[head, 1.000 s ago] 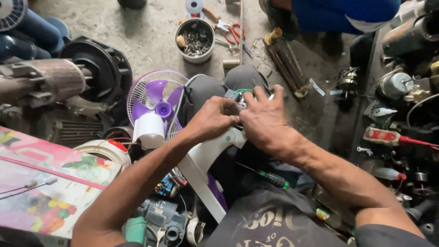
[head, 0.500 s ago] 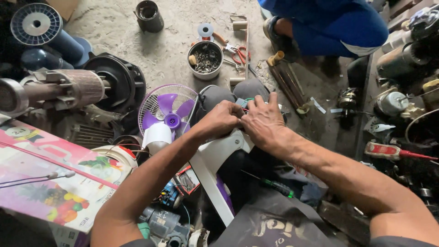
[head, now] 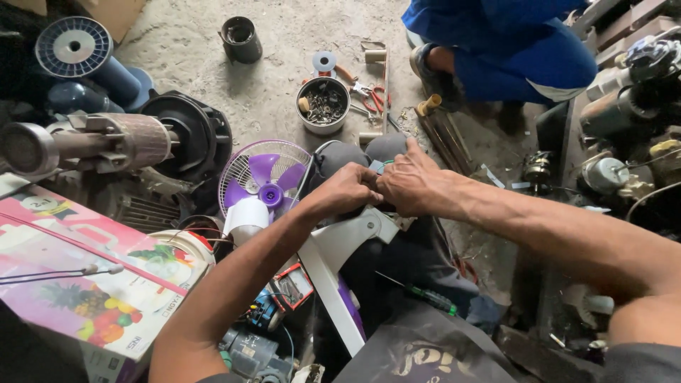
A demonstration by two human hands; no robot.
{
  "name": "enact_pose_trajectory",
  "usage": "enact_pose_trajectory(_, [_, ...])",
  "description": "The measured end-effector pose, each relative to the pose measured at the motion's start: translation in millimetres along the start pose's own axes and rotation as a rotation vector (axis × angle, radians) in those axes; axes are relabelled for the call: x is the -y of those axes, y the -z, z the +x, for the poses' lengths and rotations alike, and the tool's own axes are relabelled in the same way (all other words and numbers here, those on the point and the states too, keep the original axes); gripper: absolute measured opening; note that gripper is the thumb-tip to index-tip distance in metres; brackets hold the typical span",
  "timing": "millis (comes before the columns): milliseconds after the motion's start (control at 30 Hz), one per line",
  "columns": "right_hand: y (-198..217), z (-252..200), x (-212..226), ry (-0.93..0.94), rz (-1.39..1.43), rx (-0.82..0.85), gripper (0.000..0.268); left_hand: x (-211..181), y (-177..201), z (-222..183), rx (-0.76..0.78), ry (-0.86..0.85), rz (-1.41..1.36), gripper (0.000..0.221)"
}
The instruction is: Disassembling a wall fan motor and housing using a screwdriver to remove internal components.
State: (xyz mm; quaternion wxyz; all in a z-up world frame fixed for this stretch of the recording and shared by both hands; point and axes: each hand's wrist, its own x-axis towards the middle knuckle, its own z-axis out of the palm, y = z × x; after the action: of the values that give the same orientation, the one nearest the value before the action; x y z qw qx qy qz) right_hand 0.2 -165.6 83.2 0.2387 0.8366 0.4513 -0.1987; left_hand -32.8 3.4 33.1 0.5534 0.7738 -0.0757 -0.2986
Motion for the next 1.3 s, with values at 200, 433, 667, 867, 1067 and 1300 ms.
enact_pose_trajectory(200, [8.7, -2.7, -1.4, 0.023, 0.025, 0.024, 0.015, 17.8, -0.4, 11.9, 0.015, 0.022, -0.028, 0.02])
enact_pose_trajectory(433, [6.8, -15.3, -30.2, -0.002, 0.102, -0.07, 0.014, 18.5, 1.7, 13.8, 0.028, 0.021, -0.087, 0.027])
enact_pose_trajectory(667, [7.4, -73.6, -41.7, -0.062, 1.472, -0.421, 0.033, -49.3, -12.0, -39.1, -0.408, -0.42, 0.183, 0.019])
enact_pose_trajectory(867, [-70.2, -110.1, 35.1, -0.346, 2.808, -0.501, 0.021, -103.6, -74.0, -43.8, -0.361, -0.821, 0.631, 0.026])
enact_pose_trajectory(1067, [-159.9, -142.8, 68.0, -0.396, 2.94, -0.391, 0.023, -115.6, -86.1, -29.5, -0.044, -0.702, 0.66, 0.039])
enact_pose_trajectory(1300, [-425.2, -186.8, 41.0, -1.041, 1.339, -0.431, 0.029, -100.2, -24.2, 52.8, 0.033, -0.029, 1.322, 0.096])
